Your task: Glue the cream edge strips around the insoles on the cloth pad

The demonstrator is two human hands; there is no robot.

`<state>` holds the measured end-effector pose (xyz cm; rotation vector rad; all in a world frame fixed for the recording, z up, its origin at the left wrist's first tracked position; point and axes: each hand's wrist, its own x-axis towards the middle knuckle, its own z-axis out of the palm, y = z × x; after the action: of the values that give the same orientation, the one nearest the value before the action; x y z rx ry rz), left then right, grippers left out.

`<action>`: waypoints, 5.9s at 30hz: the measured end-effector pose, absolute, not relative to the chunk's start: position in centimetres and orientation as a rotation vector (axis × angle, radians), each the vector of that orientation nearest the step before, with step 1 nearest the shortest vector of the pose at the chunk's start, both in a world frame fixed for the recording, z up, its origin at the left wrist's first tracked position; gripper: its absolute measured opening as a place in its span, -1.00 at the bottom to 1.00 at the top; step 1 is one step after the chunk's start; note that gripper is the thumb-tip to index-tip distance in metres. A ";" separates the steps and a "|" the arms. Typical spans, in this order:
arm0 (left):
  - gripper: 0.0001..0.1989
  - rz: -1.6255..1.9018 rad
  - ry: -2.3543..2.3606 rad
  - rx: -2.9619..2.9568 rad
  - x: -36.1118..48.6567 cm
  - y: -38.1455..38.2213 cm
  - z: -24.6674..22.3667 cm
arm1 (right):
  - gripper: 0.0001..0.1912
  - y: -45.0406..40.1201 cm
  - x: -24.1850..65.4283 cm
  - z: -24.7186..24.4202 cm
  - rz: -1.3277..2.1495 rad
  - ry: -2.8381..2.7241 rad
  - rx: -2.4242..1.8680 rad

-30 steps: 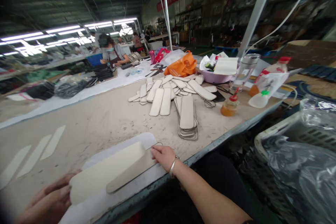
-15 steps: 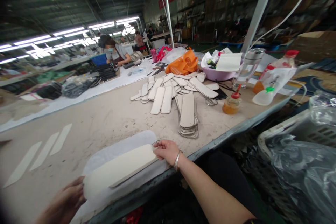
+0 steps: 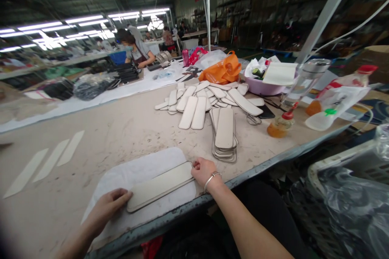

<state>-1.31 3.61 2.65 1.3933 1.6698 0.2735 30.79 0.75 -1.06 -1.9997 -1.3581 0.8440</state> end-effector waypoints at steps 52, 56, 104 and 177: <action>-0.78 0.633 1.173 2.566 -4.5 -0.6 -1.2 | -0.77 1.1 30.9 -1.4 0.818 -1.495 -2.072; -0.78 0.640 1.166 2.591 -4.4 -0.7 -1.3 | -0.78 1.0 30.9 -1.3 0.816 -1.496 -2.077; -0.74 0.708 1.292 2.670 -4.1 -0.5 -1.8 | -0.76 0.8 31.0 -1.2 0.821 -1.559 -2.060; -0.30 -0.107 1.361 2.753 3.3 -2.9 0.3 | -0.20 -2.9 27.5 -3.7 0.325 -2.324 -1.801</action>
<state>3.33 -2.94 0.30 2.7530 1.3614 -0.1069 27.47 -2.87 -3.70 -1.8007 -2.3240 0.3251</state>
